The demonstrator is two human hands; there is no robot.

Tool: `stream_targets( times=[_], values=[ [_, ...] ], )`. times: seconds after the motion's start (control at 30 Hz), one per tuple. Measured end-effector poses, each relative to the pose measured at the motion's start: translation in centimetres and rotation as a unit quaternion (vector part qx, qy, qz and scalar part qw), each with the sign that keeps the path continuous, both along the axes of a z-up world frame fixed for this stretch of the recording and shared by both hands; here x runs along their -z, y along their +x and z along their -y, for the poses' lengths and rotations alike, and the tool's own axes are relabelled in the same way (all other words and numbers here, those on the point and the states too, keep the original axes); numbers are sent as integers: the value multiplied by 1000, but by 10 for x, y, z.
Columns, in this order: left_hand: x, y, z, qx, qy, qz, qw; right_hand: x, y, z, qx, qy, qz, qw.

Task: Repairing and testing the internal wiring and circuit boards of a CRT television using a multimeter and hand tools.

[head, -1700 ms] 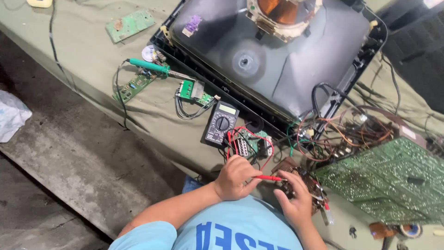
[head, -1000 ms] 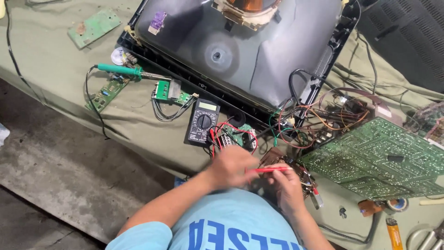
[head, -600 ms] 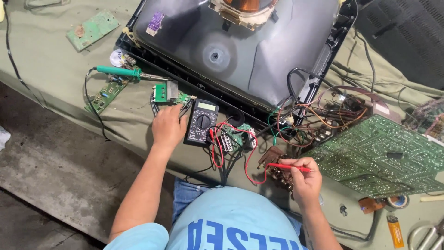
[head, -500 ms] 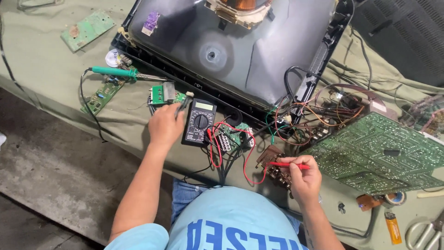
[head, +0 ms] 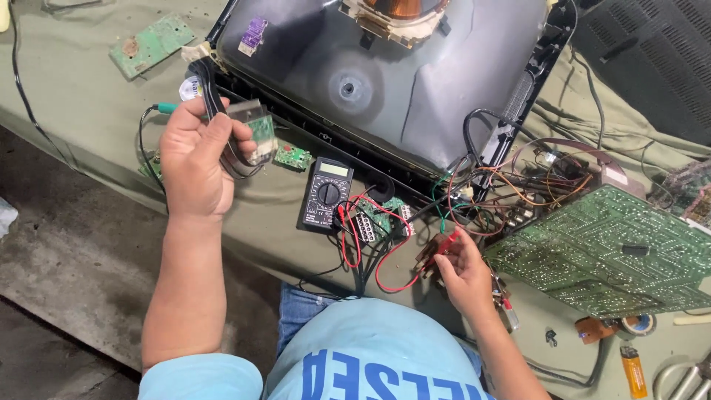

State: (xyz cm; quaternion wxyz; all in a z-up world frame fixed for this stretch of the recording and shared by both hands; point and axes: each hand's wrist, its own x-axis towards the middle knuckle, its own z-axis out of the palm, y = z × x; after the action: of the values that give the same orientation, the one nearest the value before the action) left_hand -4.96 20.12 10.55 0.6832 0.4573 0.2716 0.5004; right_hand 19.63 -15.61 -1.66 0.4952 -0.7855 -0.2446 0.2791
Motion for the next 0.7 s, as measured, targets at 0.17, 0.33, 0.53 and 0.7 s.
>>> stream_targets(
  times=[0.17, 0.33, 0.53, 0.7],
  values=[
    [-24, 8, 32, 51, -34, 70, 996, -18, -9, 1, 29, 56, 118, 991],
    [-28, 52, 78, 158, -115, 142, 970, -65, 3, -22, -47, 143, 343, 927],
    [-35, 96, 118, 262, -213, 190, 922, -113, -13, -84, -260, 226, 413, 843],
    [-39, 99, 97, 183, -167, 185, 951, -92, -39, -94, -328, 211, 150, 908]
  ],
)
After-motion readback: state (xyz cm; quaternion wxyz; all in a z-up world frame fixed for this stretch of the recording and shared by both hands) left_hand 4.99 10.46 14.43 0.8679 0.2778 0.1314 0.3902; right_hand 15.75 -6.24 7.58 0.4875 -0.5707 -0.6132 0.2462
